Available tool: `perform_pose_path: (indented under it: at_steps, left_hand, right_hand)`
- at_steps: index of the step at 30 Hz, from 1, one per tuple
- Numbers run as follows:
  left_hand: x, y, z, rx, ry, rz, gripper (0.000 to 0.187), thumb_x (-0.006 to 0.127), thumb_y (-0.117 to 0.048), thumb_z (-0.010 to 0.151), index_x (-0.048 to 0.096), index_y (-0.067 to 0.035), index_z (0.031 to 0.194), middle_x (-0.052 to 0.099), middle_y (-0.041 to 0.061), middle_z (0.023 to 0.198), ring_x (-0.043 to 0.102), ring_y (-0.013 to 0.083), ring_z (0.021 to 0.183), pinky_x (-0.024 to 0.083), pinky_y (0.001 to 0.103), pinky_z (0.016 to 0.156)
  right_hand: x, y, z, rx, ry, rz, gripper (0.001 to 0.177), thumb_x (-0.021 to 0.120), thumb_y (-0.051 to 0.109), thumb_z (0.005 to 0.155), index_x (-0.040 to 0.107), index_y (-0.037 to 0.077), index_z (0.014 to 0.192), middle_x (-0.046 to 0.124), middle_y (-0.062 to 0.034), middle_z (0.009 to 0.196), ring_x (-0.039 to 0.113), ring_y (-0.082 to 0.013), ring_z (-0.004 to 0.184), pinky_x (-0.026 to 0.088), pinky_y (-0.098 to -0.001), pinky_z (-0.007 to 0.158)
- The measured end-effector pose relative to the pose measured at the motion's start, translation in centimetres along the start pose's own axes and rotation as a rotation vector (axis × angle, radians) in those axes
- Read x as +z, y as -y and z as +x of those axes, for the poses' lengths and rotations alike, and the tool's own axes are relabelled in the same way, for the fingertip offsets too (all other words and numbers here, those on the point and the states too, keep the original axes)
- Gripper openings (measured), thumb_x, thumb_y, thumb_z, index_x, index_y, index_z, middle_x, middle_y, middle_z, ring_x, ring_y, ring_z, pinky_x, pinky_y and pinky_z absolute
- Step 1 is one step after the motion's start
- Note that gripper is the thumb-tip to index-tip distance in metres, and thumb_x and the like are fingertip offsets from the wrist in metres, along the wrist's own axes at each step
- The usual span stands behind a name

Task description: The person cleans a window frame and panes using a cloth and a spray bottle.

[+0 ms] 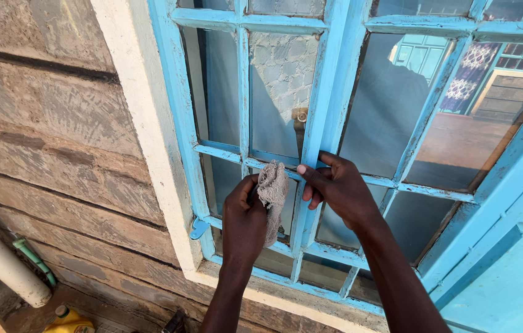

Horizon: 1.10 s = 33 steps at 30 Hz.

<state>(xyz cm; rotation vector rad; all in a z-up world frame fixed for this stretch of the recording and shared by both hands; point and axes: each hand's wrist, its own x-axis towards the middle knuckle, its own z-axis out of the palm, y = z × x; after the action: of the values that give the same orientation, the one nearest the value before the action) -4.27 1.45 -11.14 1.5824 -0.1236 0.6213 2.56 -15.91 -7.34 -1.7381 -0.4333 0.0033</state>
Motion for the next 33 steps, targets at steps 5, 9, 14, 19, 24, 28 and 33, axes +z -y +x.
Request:
perform_pose_path:
  at_steps: [5, 9, 14, 19, 24, 28, 33]
  left_hand:
    - [0.1, 0.2, 0.4, 0.015, -0.001, -0.007, 0.028, 0.051, -0.004, 0.098, 0.072, -0.004, 0.116, 0.076, 0.006, 0.088, 0.069, 0.0094, 0.071, 0.055, 0.030, 0.064]
    - [0.6, -0.4, 1.0, 0.024, -0.014, -0.030, 0.025, 0.052, -0.006, 0.100, 0.073, -0.004, 0.115, 0.074, 0.007, 0.087, 0.065, 0.0091, 0.070, 0.053, 0.030, 0.063]
    - [2.4, -1.0, 2.3, 0.070, -0.027, -0.051, 0.024, 0.053, -0.004, 0.100, 0.072, -0.003, 0.115, 0.076, 0.010, 0.086, 0.064, 0.0105, 0.067, 0.050, 0.031, 0.059]
    - [5.3, -1.3, 2.7, 0.131, -0.109, -0.063, 0.025, 0.051, -0.006, 0.101, 0.069, -0.004, 0.118, 0.075, 0.009, 0.092, 0.069, 0.0146, 0.077, 0.054, 0.032, 0.070]
    - [7.2, -2.1, 2.9, 0.076, -0.211, -0.183, 0.024, 0.055, -0.016, 0.100, 0.068, -0.004, 0.117, 0.073, 0.012, 0.096, 0.069, 0.0225, 0.084, 0.054, 0.037, 0.076]
    - [7.7, -2.6, 2.5, 0.028, -0.196, 0.086, 0.031, 0.067, -0.031, 0.094, 0.068, -0.008, 0.115, 0.073, 0.009, 0.098, 0.074, 0.0206, 0.086, 0.058, 0.037, 0.074]
    - [8.0, -1.8, 2.6, 0.327, -0.297, 0.350, 0.030, 0.080, -0.026, 0.087, 0.070, -0.006, 0.107, 0.072, 0.008, 0.104, 0.074, 0.0252, 0.086, 0.057, 0.040, 0.069]
  right_hand:
    - [2.8, -1.0, -1.9, -0.015, -0.101, 0.103, 0.064, 0.064, 0.023, 0.093, 0.041, 0.013, 0.152, 0.069, -0.0100, 0.060, 0.063, -0.0162, 0.045, 0.056, -0.0337, 0.047]
    - [4.1, -1.1, -3.2, -0.021, -0.145, 0.170, 0.068, 0.062, 0.022, 0.096, 0.037, 0.011, 0.158, 0.067, -0.0098, 0.058, 0.064, -0.0153, 0.045, 0.055, -0.0336, 0.045]
    - [3.1, -1.1, -2.6, 0.009, -0.099, 0.236, 0.062, 0.061, 0.018, 0.098, 0.043, 0.005, 0.156, 0.057, -0.0082, 0.049, 0.046, -0.0131, 0.034, 0.041, -0.0323, 0.035]
    - [2.2, -1.1, -3.0, 0.047, -0.076, 0.235, 0.060, 0.058, 0.020, 0.099, 0.042, 0.006, 0.155, 0.052, -0.0066, 0.046, 0.040, -0.0121, 0.033, 0.035, -0.0315, 0.033]
    - [1.7, -0.6, -2.7, 0.078, -0.085, 0.038, 0.047, 0.056, 0.022, 0.102, 0.056, 0.003, 0.146, 0.051, -0.0044, 0.047, 0.042, -0.0104, 0.035, 0.035, -0.0296, 0.035]
    - [1.9, -2.1, -3.3, 0.012, -0.102, 0.197, 0.041, 0.049, 0.006, 0.099, 0.058, 0.001, 0.138, 0.059, -0.0053, 0.053, 0.052, -0.0119, 0.039, 0.042, -0.0309, 0.038]
    - [1.0, -3.3, -3.4, -0.038, -0.147, 0.136, 0.047, 0.045, -0.005, 0.093, 0.061, 0.005, 0.135, 0.064, -0.0076, 0.058, 0.059, -0.0113, 0.044, 0.051, -0.0296, 0.046]
